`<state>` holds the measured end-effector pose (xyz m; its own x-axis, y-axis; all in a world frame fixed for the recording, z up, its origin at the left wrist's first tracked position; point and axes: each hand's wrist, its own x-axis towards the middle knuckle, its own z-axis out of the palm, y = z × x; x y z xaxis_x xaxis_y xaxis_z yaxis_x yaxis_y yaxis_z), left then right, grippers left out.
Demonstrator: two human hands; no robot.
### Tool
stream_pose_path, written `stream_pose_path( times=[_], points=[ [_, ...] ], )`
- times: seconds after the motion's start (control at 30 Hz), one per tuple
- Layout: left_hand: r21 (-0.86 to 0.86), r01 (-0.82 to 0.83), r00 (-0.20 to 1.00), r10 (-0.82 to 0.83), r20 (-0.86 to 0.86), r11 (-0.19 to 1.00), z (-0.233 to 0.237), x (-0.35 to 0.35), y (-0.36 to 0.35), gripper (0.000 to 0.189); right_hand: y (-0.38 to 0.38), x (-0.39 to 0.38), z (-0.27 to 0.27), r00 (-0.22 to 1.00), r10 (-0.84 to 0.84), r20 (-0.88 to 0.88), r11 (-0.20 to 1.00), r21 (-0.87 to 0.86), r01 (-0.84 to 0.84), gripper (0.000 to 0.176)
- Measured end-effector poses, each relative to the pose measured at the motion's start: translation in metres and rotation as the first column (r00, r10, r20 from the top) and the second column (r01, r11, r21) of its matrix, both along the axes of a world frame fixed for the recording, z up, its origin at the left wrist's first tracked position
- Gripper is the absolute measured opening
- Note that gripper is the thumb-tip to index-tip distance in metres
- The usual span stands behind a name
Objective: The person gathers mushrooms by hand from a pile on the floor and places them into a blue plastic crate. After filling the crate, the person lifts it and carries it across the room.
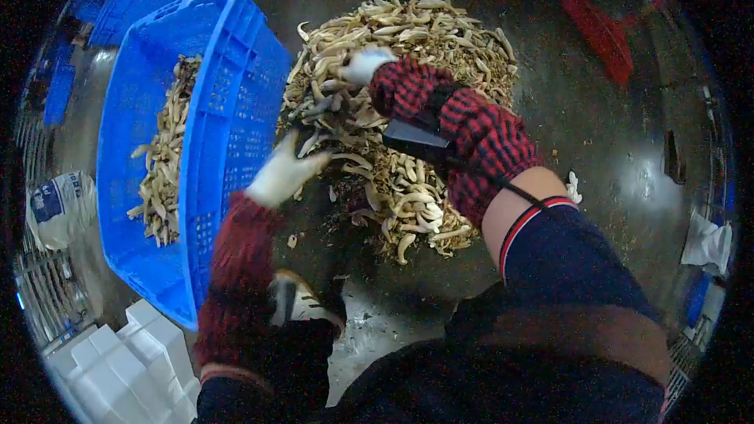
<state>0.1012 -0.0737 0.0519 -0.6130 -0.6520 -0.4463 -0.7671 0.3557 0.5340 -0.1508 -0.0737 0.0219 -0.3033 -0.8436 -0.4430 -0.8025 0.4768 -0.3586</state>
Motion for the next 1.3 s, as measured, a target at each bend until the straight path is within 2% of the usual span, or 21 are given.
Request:
stream_pose_path(
  times=[0.07, 0.1, 0.17, 0.2, 0.23, 0.27, 0.37, 0.47, 0.5, 0.57, 0.7, 0.8, 0.87, 0.9, 0.97, 1.03, 1.1, 1.13, 1.17, 1.23, 1.3],
  points=[
    [-0.122, -0.253, 0.967, 0.256, 0.008, 0.960, -0.084, -0.026, -0.014, 0.110, 0.024, 0.009, -0.055, 0.997, -0.021, -0.078, 0.999, 0.042, 0.025, 0.069],
    [0.118, -0.418, 0.904, 0.425, -0.044, 0.901, -0.107, -0.033, -0.012, 0.112, 0.035, 0.008, -0.082, 0.994, 0.004, -0.109, 0.999, 0.038, 0.000, 0.069],
    [0.162, -0.276, 0.915, 0.311, -0.258, 0.947, -0.133, -0.046, 0.003, 0.110, 0.068, 0.007, -0.099, 0.994, 0.051, 0.094, 0.987, -0.157, -0.035, 0.066],
    [0.574, -0.056, 0.672, 0.456, -0.584, 0.817, -0.145, -0.053, 0.020, 0.106, 0.089, 0.009, -0.103, 0.993, 0.112, 0.040, 0.974, -0.202, -0.102, 0.066],
    [0.123, -0.133, 0.825, 0.178, -0.536, 0.984, -0.121, -0.056, 0.045, 0.095, 0.113, 0.013, -0.101, 0.985, 0.173, -0.016, 0.952, -0.254, -0.171, 0.066],
    [0.498, 0.034, 0.842, 0.244, -0.482, 0.867, -0.087, -0.059, 0.061, 0.085, 0.145, 0.020, -0.091, 0.980, 0.193, -0.042, 0.914, -0.357, -0.195, 0.068],
    [0.058, 0.221, 0.844, -0.162, -0.511, 0.974, -0.117, -0.022, 0.129, 0.085, 0.221, 0.034, -0.067, 0.977, 0.175, 0.119, 0.931, -0.344, -0.125, 0.079],
    [0.035, 0.121, 0.922, -0.099, -0.375, 0.992, -0.106, -0.012, 0.135, 0.087, 0.240, 0.013, -0.050, 0.930, 0.367, 0.017, 0.909, -0.217, -0.355, 0.080],
    [0.046, 0.027, 0.914, -0.006, -0.405, 0.999, -0.104, -0.016, 0.124, 0.085, 0.236, -0.003, -0.076, 0.948, 0.304, 0.092, 0.854, -0.467, -0.229, 0.078],
    [-0.009, -0.085, 0.988, 0.083, -0.129, 0.996, -0.074, -0.040, 0.108, 0.085, 0.189, -0.021, -0.045, 0.991, 0.065, 0.115, 0.988, -0.144, -0.048, 0.083],
    [0.374, -0.157, 0.986, 0.164, 0.013, 0.914, -0.103, -0.059, 0.104, 0.103, 0.163, -0.024, -0.064, 0.995, -0.019, -0.101, 0.993, 0.111, 0.030, 0.071],
    [0.139, 0.196, 0.958, -0.159, -0.239, 0.971, -0.098, -0.050, 0.134, 0.107, 0.223, 0.008, -0.081, 0.986, 0.162, 0.044, 0.975, -0.160, -0.153, 0.065],
    [0.031, 0.365, 0.902, -0.345, -0.261, 0.931, -0.084, -0.026, 0.150, 0.114, 0.267, 0.027, -0.055, 0.953, 0.301, 0.039, 0.952, -0.065, -0.299, 0.077],
    [-0.077, 0.447, 0.859, -0.451, -0.243, 0.891, -0.079, -0.014, 0.155, 0.116, 0.284, 0.027, -0.049, 0.931, 0.364, 0.009, 0.901, -0.255, -0.350, 0.084],
    [0.044, 0.351, 0.936, -0.349, -0.046, 0.935, -0.061, -0.003, 0.153, 0.124, 0.287, 0.000, -0.046, 0.939, 0.301, 0.164, 0.949, -0.150, -0.278, 0.101],
    [-0.048, 0.168, 0.986, -0.168, -0.002, 0.985, -0.092, 0.024, 0.156, 0.136, 0.304, -0.041, -0.071, 0.977, 0.213, 0.010, 0.964, -0.165, -0.208, 0.117],
    [0.035, 0.210, 0.963, -0.213, 0.165, 0.977, -0.108, 0.022, 0.165, 0.137, 0.306, -0.051, -0.072, 0.994, -0.108, 0.008, 0.979, 0.176, 0.105, 0.126],
    [0.039, 0.143, 0.987, -0.146, 0.071, 0.989, -0.110, 0.014, 0.173, 0.136, 0.305, -0.043, -0.078, 0.998, -0.017, -0.068, 0.980, 0.195, 0.030, 0.130],
    [0.049, 0.077, 0.997, -0.076, -0.023, 0.996, -0.113, 0.004, 0.184, 0.135, 0.303, -0.038, -0.083, 0.988, -0.103, 0.117, 0.942, 0.330, 0.059, 0.129],
    [0.098, -0.075, 0.976, 0.093, -0.195, 0.992, -0.126, -0.018, 0.201, 0.130, 0.309, -0.003, -0.095, 0.874, -0.204, 0.441, 0.977, 0.143, 0.156, 0.125],
    [0.282, -0.132, 0.866, 0.250, -0.434, 0.950, -0.155, -0.031, 0.213, 0.128, 0.303, 0.026, -0.107, 0.887, -0.023, 0.460, 0.982, -0.154, 0.105, 0.121]
  ],
)
